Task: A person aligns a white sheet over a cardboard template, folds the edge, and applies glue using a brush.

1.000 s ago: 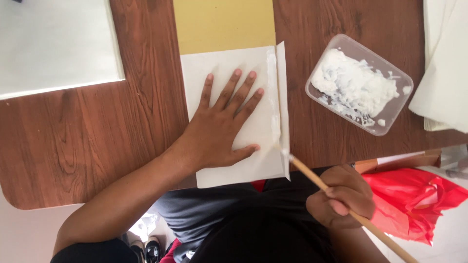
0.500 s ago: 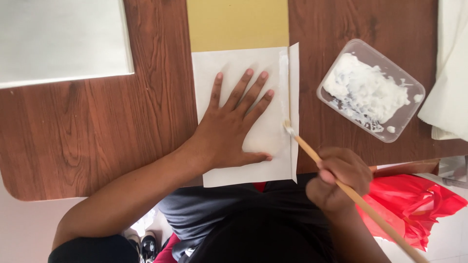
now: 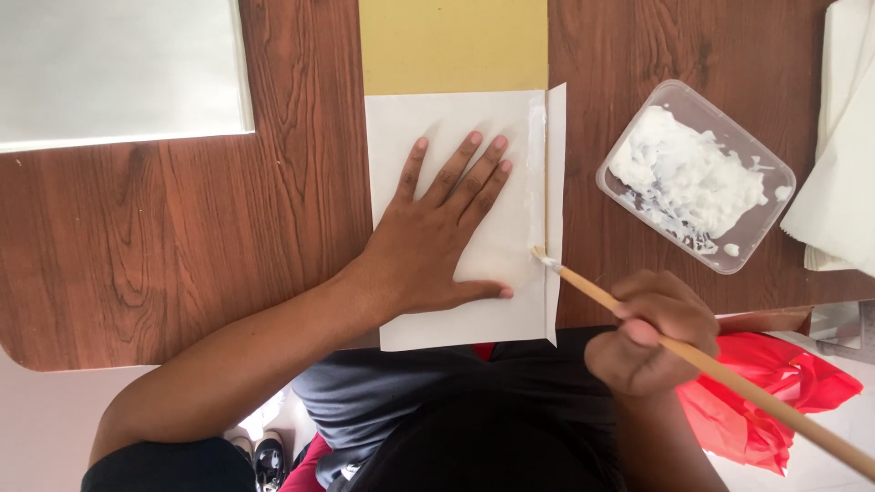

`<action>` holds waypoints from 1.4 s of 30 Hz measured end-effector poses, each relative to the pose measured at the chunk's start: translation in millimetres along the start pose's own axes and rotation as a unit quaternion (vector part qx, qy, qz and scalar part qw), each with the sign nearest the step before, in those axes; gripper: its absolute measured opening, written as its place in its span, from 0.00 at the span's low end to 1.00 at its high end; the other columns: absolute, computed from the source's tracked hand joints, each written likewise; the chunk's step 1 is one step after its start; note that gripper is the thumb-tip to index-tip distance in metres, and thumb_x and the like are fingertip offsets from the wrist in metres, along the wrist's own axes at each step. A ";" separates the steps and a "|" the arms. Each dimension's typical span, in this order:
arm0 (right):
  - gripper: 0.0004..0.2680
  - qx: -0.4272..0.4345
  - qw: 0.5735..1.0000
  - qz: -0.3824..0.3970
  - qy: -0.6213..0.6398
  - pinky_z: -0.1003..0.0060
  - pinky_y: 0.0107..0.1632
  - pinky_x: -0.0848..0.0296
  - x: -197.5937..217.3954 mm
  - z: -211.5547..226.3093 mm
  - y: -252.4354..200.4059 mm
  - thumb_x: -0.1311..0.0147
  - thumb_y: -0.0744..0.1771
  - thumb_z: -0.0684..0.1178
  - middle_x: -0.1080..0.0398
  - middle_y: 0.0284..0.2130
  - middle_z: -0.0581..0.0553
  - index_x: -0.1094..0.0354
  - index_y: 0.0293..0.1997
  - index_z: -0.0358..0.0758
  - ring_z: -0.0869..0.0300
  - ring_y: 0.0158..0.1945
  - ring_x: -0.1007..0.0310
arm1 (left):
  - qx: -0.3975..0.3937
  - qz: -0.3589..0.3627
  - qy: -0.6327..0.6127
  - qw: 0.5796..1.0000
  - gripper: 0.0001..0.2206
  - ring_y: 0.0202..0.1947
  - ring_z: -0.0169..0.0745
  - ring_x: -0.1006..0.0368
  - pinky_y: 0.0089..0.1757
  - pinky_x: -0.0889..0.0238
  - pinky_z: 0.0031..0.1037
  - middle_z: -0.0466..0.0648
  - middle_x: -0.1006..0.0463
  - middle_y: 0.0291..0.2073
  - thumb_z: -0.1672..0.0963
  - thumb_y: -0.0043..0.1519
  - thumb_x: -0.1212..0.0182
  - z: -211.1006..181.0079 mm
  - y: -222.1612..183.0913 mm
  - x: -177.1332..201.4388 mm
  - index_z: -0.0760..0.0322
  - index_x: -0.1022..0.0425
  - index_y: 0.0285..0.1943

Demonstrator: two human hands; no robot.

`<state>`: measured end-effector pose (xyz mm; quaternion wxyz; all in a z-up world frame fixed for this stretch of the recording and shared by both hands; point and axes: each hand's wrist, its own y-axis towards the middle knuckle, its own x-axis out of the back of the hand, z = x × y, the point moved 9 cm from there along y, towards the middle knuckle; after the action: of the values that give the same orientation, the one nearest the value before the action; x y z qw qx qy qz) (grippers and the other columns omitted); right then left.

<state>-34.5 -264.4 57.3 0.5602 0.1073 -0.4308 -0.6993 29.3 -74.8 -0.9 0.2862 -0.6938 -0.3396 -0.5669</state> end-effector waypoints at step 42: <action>0.13 0.021 0.999 0.010 -0.048 0.59 0.23 0.41 18.2 29.3 -37.8 0.60 0.73 0.50 0.43 0.17 0.42 0.42 0.36 0.30 0.50 0.20 0.37 | 0.015 0.013 -0.016 1.000 0.66 0.80 0.44 0.74 0.71 0.83 0.50 0.52 0.67 0.81 0.24 0.48 0.49 6.7 1.7 -3.6 0.67 0.66 0.82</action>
<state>-85.6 -266.2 53.7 0.5432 0.0808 -0.4728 -0.6891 34.2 -71.1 -5.7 0.2981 -0.7027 -0.3438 -0.5470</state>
